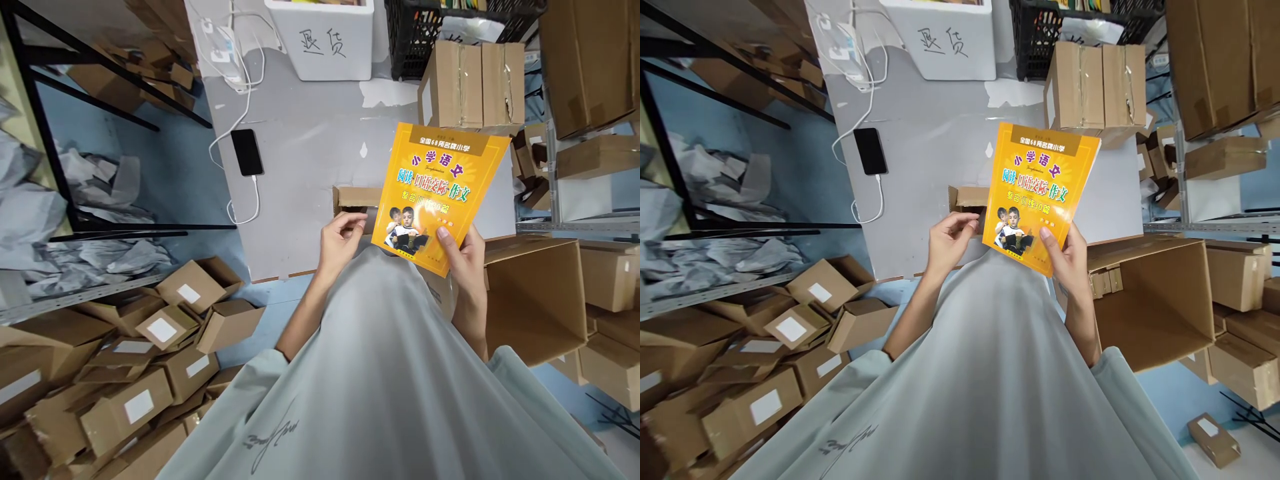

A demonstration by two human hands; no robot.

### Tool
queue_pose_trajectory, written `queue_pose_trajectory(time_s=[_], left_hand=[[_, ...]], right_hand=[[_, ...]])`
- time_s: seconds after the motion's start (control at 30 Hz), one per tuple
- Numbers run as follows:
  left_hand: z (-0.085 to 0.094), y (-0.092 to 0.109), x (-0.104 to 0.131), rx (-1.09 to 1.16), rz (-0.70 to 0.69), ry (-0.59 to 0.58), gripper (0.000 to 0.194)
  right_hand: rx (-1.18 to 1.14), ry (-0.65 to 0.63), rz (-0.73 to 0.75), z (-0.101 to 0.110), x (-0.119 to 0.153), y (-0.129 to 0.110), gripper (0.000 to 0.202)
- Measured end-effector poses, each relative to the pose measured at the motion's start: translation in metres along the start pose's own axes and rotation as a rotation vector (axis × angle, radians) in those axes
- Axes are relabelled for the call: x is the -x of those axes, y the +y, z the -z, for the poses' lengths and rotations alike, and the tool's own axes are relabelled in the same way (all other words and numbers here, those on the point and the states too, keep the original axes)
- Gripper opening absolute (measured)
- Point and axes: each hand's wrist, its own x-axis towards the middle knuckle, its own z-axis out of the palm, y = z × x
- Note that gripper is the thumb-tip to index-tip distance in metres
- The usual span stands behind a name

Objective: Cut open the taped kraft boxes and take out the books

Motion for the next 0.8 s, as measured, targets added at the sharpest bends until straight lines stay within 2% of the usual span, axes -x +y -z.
queue_pose_trajectory(time_s=[0.3, 0.4, 0.53, 0.7, 0.8], left_hand=[[0.000, -0.007, -0.005, -0.012, 0.024, -0.049, 0.034], [0.001, -0.011, -0.008, -0.058, -0.041, -0.057, 0.026], [0.001, -0.021, -0.013, -0.148, -0.121, 0.017, 0.015], [-0.005, -0.029, -0.015, 0.058, 0.046, -0.031, 0.038], [-0.010, -0.025, -0.014, 0.148, 0.107, 0.003, 0.049]], right_hand=[[0.024, 0.005, 0.031, 0.001, -0.001, -0.006, 0.035], [0.042, 0.000, 0.054, 0.001, -0.002, -0.005, 0.034], [0.055, 0.001, 0.046, 0.002, -0.003, -0.006, 0.033], [0.047, -0.041, 0.041, 0.001, -0.004, -0.009, 0.032], [0.041, -0.055, 0.036, 0.002, -0.004, -0.007, 0.033]])
